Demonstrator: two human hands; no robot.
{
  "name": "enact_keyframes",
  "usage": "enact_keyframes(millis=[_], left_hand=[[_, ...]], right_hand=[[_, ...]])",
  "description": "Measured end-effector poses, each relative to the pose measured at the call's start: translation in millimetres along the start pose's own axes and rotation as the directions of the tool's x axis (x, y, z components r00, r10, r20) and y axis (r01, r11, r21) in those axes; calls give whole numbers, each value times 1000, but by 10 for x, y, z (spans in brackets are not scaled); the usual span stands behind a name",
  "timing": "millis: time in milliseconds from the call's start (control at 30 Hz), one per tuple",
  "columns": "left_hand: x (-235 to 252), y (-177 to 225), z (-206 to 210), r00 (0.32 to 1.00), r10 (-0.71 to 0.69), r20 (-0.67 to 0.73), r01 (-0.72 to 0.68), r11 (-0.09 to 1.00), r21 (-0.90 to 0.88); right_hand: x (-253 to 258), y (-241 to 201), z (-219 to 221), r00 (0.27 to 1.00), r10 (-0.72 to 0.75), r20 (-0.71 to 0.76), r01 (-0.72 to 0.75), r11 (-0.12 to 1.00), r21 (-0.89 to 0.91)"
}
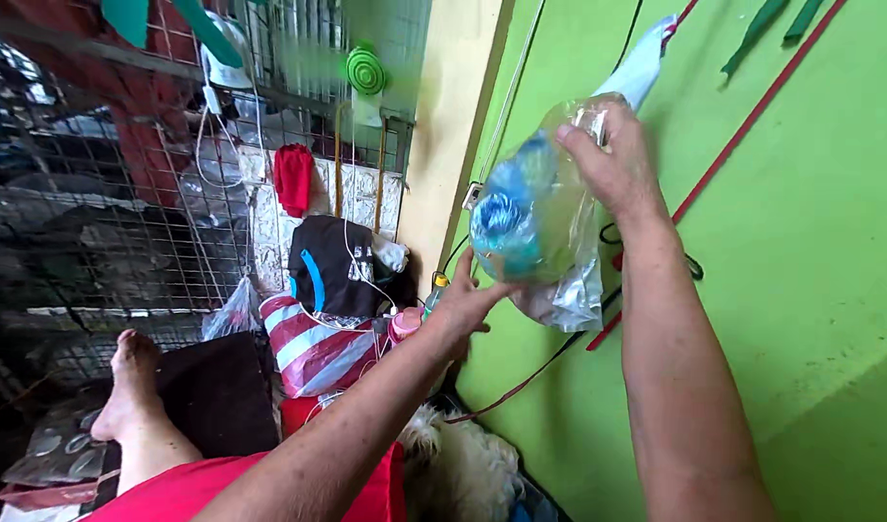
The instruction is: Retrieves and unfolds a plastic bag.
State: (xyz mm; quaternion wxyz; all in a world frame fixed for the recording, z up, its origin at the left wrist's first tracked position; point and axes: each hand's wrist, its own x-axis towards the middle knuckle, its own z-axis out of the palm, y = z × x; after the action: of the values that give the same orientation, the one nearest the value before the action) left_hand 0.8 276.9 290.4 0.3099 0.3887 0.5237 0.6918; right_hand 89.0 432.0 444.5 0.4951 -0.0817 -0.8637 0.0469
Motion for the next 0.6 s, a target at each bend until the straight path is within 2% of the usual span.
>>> enact_keyframes(millis=[67,100,200,267,367,433,500,533,600], left_hand=[[94,71,5,988,126,-86,-134,986,-97],[132,120,-26,982,143,-124,-159,978,-137],[158,278,-193,983,56,-172,-94,971,-220],[149,345,-307,978,-23,-208,-35,963,-269],[139,370,-450,983,-46,-178,-7,958,-286],[121,378,-499,995,-6,-101,-21,966,-257],[107,379,-518,999,27,-33,-34,978,-204],[108,377,-511,1000,30,-9,-31,985,-168],[97,379,-448,999,32,22,-30,995,-97]], right_hand=[[24,18,15,1000,-13,4,12,998,58],[30,29,8,1000,-12,8,12,996,88],[5,24,-70,1000,-22,13,19,987,161],[-13,82,-106,999,-50,-14,52,946,319],[-10,223,-178,998,-39,54,-4,770,638],[-15,243,-162,986,131,101,-163,674,721],[-8,215,-81,924,371,95,-325,630,705],[-4,219,-39,892,443,86,-372,614,696],[-6,243,18,870,485,89,-390,568,725]])
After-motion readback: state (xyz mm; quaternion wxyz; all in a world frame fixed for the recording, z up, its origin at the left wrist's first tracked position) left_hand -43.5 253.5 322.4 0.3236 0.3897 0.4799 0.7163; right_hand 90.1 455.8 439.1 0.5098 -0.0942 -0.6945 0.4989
